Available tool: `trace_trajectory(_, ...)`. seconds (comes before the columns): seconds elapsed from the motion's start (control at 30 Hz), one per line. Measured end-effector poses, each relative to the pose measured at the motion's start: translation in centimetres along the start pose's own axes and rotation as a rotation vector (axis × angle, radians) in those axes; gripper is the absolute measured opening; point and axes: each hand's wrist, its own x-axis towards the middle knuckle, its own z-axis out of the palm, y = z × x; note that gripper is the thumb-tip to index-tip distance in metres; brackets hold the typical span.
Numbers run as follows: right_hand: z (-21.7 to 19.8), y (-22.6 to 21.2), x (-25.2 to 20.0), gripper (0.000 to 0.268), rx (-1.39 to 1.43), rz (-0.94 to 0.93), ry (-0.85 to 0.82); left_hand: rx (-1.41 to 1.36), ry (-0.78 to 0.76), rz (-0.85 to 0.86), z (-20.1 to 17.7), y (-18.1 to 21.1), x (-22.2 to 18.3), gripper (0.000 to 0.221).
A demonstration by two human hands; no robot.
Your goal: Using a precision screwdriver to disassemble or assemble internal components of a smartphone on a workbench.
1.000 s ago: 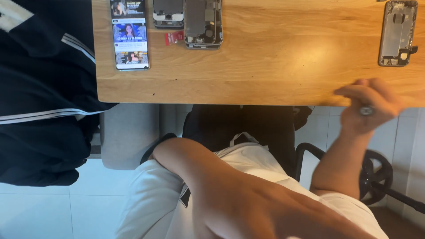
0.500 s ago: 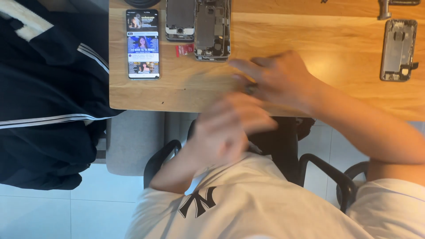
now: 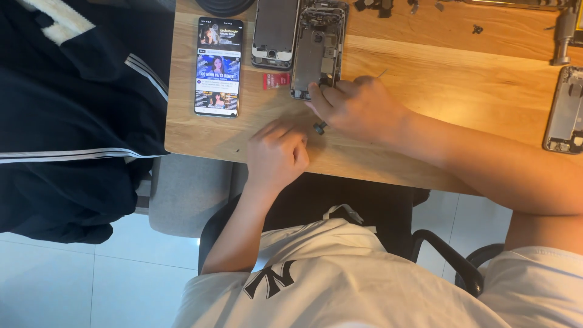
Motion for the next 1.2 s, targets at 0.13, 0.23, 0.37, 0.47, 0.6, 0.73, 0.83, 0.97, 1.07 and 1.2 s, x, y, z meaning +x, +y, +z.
trace_trajectory(0.13, -2.1, 1.2, 0.5, 0.017, -0.139, -0.173, 0.152, -0.016, -0.040, -0.023, -0.2, 0.0, 0.1, 0.013)
trace_trajectory(0.23, -4.6, 2.7, 1.5, 0.020, -0.132, -0.224, 0.244, -0.041, -0.013, -0.025, -0.3, 0.3, 0.3, 0.015)
trace_trajectory(0.37, -5.5, 4.7, -1.2, 0.016, -0.147, -0.218, 0.295, -0.010, -0.001, -0.025, -0.3, 0.3, 0.1, 0.015)
trace_trajectory(0.47, -8.0, 5.2, -3.7, 0.017, -0.132, -0.209, 0.225, -0.025, -0.037, -0.020, -0.4, 0.2, 0.1, 0.016)
trace_trajectory(0.6, -9.4, 3.5, -8.8, 0.025, -0.073, -0.124, 0.126, -0.011, -0.025, 0.024, -0.6, 0.5, 0.6, 0.023)
trace_trajectory(0.73, -9.9, 1.5, -11.8, 0.021, -0.111, -0.032, 0.144, -0.009, -0.048, 0.015, -0.7, 0.9, 0.8, 0.021)
trace_trajectory(0.83, -10.4, -0.3, -12.8, 0.025, -0.102, 0.052, 0.024, 0.024, -0.054, 0.024, -0.8, 0.9, 0.9, 0.020)
trace_trajectory(0.97, -9.9, -2.0, -14.2, 0.026, -0.053, 0.104, 0.042, 0.026, -0.072, 0.030, -0.6, 0.7, 0.6, 0.021)
trace_trajectory(1.07, -9.9, -2.5, -14.9, 0.029, -0.010, 0.169, 0.010, 0.027, -0.063, 0.050, -0.5, 0.6, 0.5, 0.021)
trace_trajectory(1.2, -10.7, -2.8, -14.6, 0.022, 0.158, 0.371, -0.044, -0.055, -0.056, 0.082, -0.5, 1.2, 0.9, 0.024)
